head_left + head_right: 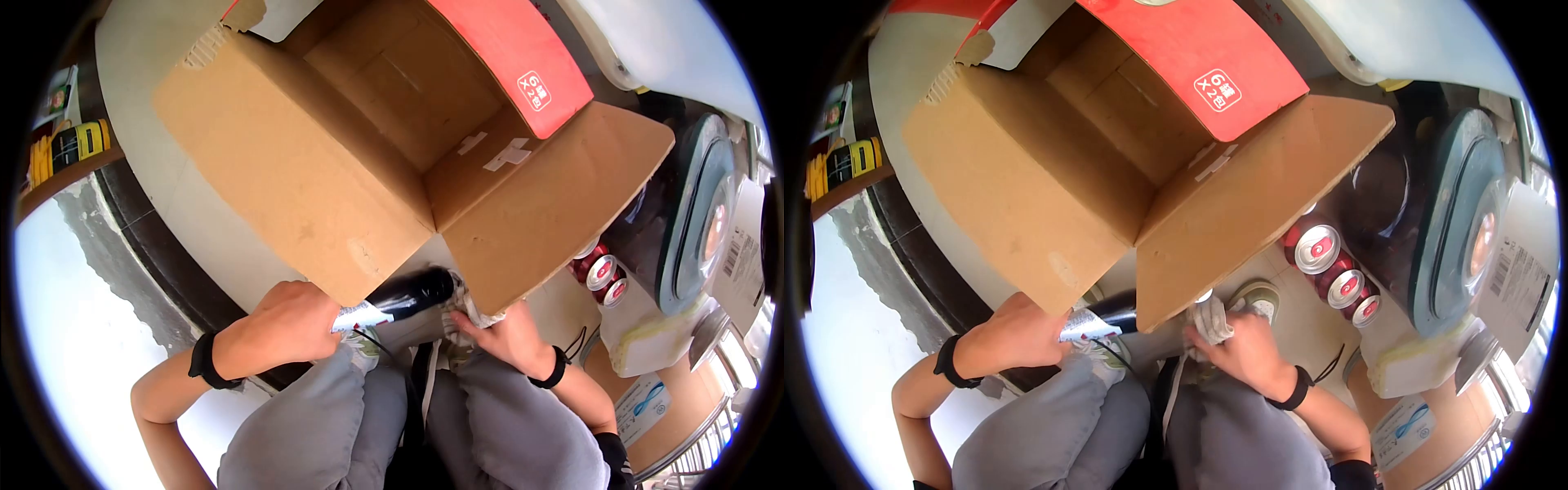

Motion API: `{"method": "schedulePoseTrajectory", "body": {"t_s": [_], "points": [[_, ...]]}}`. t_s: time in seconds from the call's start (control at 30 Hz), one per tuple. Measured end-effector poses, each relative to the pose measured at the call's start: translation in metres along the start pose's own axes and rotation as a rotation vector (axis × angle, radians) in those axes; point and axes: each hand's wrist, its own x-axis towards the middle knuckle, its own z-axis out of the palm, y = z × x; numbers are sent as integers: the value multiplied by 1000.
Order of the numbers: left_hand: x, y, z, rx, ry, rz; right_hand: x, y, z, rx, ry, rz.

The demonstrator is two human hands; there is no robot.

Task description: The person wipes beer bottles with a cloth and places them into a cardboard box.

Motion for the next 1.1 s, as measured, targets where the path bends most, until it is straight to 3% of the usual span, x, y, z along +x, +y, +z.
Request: {"method": "schedulePoseTrajectory", "body": {"t_s": [0.2, 0.4, 0.5, 0.6, 0.63, 0.73, 0.83, 0.87, 0.97, 1.1], "points": [[-4, 0, -13, 126, 100, -99, 1, 20, 7, -206, -87, 51], [-5, -3, -12, 147, 188, -67, 11, 11, -9, -590, 198, -169], [-9, 1, -10, 161, 137, -74, 13, -6, -15, -393, 95, -233], [-12, 19, -18, 188, 75, -81, 20, -7, -10, -127, -10, -611], [-12, 19, -20, 199, 13, -64, 23, -11, -9, -101, 23, -617], [-12, 19, -26, 190, -150, -19, 30, -23, -3, -20, 107, -577], [-13, 20, -32, 136, -252, 16, 26, -26, -6, 103, -65, -415], [-12, 21, -34, 144, -271, 29, 24, -23, -5, 199, -243, -308], [-13, 28, -41, 120, -307, 41, 20, -21, -2, 442, -383, -225], [-16, 31, -46, 4, -271, 107, 17, -21, -7, 476, -289, -300]]}}
